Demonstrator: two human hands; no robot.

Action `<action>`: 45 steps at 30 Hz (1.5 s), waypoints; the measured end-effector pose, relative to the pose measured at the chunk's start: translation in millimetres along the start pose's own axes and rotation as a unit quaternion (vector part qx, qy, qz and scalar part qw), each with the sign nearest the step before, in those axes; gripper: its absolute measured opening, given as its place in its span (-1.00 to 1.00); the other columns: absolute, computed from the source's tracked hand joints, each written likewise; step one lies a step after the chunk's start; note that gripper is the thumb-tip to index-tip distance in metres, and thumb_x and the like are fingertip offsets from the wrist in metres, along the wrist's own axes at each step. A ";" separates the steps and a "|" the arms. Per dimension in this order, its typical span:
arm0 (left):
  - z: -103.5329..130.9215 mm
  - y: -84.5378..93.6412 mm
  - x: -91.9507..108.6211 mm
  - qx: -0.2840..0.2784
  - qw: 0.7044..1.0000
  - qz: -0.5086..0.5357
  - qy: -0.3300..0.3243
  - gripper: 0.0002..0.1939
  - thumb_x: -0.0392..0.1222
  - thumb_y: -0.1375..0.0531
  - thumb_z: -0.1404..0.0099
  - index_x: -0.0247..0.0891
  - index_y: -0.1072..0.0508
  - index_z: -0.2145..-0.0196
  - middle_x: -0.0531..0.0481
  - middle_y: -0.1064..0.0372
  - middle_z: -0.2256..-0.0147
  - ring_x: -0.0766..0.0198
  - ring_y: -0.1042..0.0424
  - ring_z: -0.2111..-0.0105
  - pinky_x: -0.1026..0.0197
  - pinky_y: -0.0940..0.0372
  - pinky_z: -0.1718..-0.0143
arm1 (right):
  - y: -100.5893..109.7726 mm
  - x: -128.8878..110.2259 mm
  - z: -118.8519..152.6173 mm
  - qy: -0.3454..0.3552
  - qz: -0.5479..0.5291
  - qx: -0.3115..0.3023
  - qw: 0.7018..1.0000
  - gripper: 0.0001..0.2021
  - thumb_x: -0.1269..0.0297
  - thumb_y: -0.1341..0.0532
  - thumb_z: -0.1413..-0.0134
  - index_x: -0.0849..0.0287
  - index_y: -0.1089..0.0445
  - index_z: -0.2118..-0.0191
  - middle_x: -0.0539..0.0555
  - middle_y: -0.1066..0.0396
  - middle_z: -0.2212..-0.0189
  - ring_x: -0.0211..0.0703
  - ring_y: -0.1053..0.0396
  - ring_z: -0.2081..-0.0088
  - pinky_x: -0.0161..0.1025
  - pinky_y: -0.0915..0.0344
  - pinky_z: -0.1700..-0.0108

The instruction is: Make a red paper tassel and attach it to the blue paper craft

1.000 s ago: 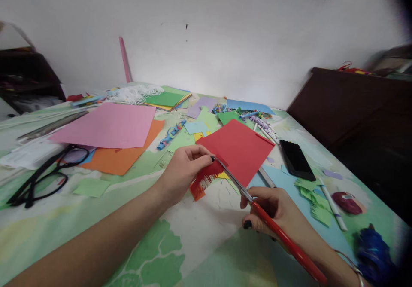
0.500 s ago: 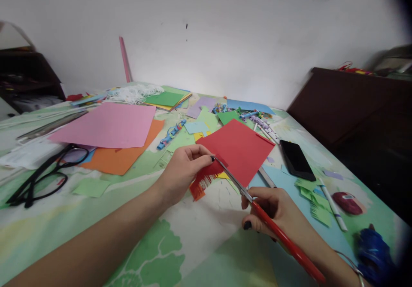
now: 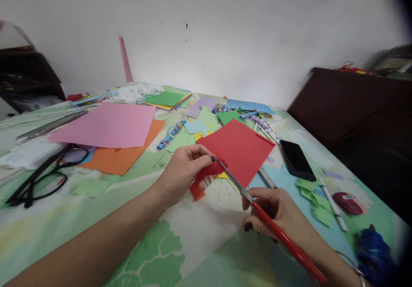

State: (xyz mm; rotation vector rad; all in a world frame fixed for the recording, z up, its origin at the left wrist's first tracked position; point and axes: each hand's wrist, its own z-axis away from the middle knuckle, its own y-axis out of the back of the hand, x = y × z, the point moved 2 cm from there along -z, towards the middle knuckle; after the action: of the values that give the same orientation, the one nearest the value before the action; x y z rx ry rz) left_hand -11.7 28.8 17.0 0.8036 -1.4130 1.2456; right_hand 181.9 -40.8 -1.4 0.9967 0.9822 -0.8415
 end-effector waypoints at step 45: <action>-0.8 1.8 -3.5 0.010 1.000 -0.015 -0.006 -0.88 -0.28 -0.22 -0.04 -0.28 -0.32 0.56 0.04 -0.34 0.58 0.36 -0.35 0.57 0.35 -0.18 0.61 | -1.6 0.9 -0.5 0.043 -0.040 -0.052 0.997 -0.60 -0.01 -0.38 0.13 0.22 -0.31 0.38 -0.11 -0.13 0.61 -0.36 0.04 0.57 -0.36 0.02 0.54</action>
State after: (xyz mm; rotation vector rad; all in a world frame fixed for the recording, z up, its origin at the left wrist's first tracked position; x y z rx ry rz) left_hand -12.4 29.4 13.1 0.8440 -1.3950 1.2351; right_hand 180.7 -41.0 -2.8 0.9166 1.1348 -0.8106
